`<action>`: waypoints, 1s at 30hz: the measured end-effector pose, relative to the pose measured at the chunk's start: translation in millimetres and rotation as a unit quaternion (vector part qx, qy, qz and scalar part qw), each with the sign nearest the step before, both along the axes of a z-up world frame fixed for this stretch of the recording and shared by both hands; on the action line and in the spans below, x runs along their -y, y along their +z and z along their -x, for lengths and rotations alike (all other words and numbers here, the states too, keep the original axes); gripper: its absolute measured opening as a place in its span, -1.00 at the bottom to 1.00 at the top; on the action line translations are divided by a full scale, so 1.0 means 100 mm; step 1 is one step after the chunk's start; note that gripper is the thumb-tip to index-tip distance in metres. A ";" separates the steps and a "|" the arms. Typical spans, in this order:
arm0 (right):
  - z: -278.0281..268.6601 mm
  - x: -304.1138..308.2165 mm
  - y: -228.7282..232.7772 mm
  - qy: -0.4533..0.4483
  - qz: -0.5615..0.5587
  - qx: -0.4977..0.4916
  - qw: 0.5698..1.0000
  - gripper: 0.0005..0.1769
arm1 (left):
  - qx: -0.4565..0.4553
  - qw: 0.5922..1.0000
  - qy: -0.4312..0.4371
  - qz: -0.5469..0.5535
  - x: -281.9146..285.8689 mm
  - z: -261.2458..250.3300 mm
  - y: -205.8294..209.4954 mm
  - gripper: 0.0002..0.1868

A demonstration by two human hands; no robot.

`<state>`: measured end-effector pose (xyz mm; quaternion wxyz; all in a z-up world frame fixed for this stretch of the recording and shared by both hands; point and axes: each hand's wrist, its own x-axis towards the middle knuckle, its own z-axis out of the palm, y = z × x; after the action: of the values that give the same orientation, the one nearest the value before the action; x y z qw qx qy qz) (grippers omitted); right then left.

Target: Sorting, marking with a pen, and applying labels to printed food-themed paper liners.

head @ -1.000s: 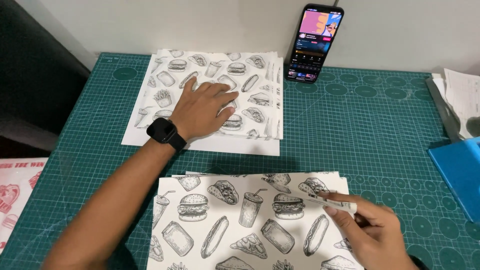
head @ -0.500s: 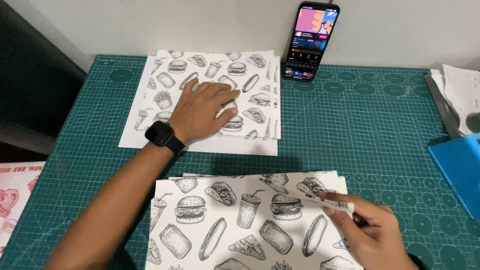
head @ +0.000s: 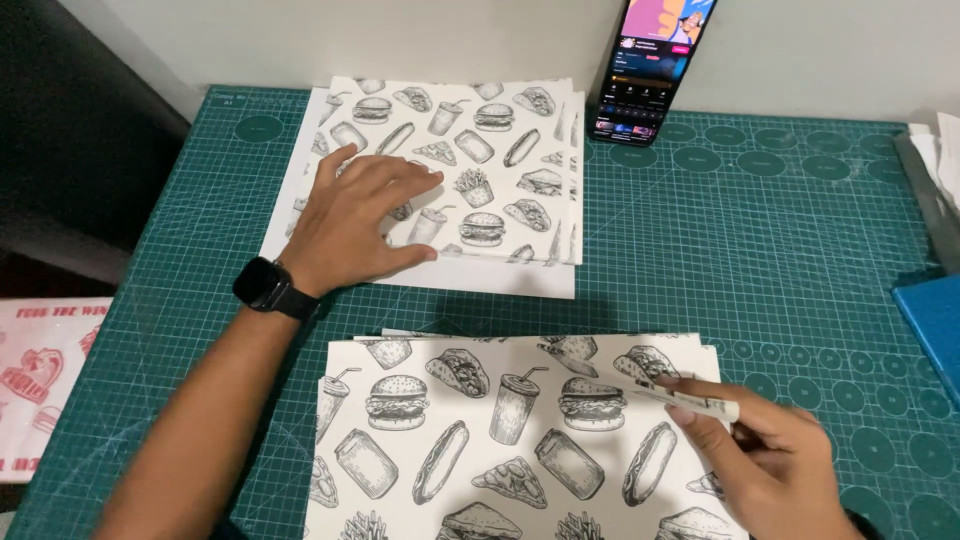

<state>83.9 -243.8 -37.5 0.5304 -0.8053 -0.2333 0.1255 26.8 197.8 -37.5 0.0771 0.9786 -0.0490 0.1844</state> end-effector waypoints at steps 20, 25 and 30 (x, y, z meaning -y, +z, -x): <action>0.00 0.00 0.04 -0.031 0.046 -0.005 0.998 -0.70 | 0.062 0.995 0.072 0.028 -0.25 0.22 0.05 -0.30; 0.12 -0.16 0.24 -0.064 0.098 0.002 0.993 -0.70 | 0.145 0.983 0.110 0.015 -0.70 0.61 0.25 -0.39; 0.28 -0.33 0.42 -0.169 0.126 -0.024 0.977 -0.76 | 0.073 0.984 0.127 0.101 -0.86 0.82 0.42 0.00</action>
<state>55.7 -211.1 4.9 0.4434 -0.8904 -0.0629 0.0820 -55.3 284.2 4.6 0.1476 0.9480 0.0893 0.2676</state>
